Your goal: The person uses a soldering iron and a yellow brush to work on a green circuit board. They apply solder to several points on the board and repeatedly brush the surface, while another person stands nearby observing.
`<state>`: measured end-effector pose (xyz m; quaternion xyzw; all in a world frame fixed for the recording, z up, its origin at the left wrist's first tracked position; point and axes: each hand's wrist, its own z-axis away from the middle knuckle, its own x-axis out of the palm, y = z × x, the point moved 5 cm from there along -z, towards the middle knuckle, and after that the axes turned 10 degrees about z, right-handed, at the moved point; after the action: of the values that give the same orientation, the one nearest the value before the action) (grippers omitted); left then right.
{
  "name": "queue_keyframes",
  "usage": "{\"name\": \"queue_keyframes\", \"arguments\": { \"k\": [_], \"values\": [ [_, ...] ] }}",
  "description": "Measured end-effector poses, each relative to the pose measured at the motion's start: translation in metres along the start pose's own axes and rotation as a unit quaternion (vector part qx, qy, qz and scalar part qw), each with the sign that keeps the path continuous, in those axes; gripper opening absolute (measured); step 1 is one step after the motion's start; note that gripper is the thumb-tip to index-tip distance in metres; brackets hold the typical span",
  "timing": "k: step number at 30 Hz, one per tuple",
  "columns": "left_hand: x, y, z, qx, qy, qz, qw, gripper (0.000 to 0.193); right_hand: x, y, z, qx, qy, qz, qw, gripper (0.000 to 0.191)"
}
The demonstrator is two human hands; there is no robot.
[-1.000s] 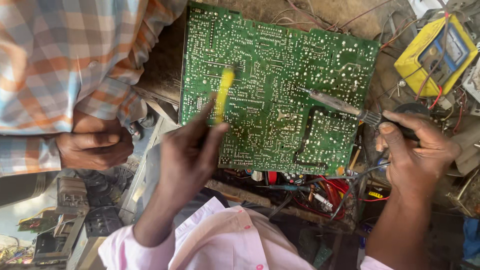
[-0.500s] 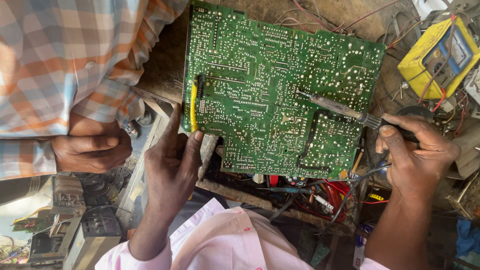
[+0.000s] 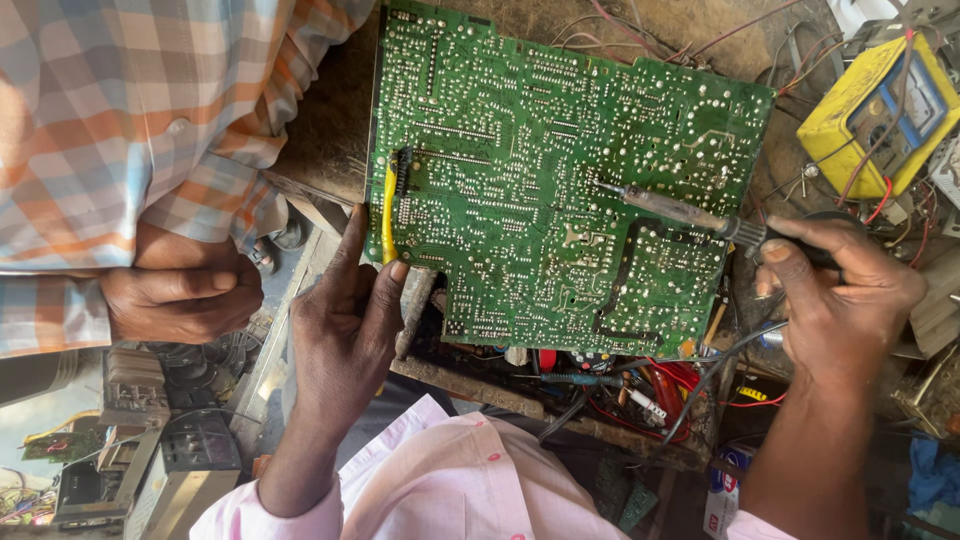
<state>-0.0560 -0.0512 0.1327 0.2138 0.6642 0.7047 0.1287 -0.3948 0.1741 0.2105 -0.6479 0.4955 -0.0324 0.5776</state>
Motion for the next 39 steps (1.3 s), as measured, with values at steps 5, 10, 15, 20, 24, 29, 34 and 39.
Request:
{"name": "queue_keyframes", "arguments": {
  "k": [5, 10, 15, 20, 24, 29, 34, 39],
  "values": [
    [-0.003, 0.000, -0.001, 0.011, -0.005, 0.002, 1.000, 0.060, -0.002, -0.016, -0.010, 0.010, -0.008, 0.086, 0.996, 0.022],
    [-0.005, -0.002, -0.002, 0.002, -0.002, 0.019, 1.000, 0.059, -0.005, -0.028, -0.034, -0.035, -0.050, 0.160, 0.985, 0.023],
    [-0.004, -0.001, 0.000, 0.005, -0.004, 0.008, 1.000, 0.059, -0.003, -0.036, -0.052, -0.078, -0.071, 0.204, 0.973, 0.024],
    [-0.004, 0.000, -0.002, 0.005, -0.011, 0.013, 1.000, 0.060, -0.001, -0.036, -0.043, -0.055, -0.054, 0.193, 0.978, 0.024],
    [-0.004, -0.002, -0.001, -0.006, -0.012, 0.015, 1.000, 0.063, -0.002, -0.034, -0.030, -0.066, -0.048, 0.217, 0.973, 0.022],
    [-0.003, -0.005, 0.000, -0.003, -0.013, 0.020, 1.000, 0.063, 0.000, -0.038, -0.017, -0.075, -0.026, 0.228, 0.971, 0.027],
    [-0.005, -0.005, 0.002, 0.011, -0.013, 0.012, 1.000, 0.062, 0.006, -0.048, -0.005, -0.059, -0.017, 0.213, 0.975, 0.026],
    [-0.005, 0.003, 0.004, 0.060, -0.003, -0.092, 0.994, 0.059, 0.010, -0.058, 0.008, -0.056, 0.009, 0.258, 0.964, 0.027]
  ]
}}
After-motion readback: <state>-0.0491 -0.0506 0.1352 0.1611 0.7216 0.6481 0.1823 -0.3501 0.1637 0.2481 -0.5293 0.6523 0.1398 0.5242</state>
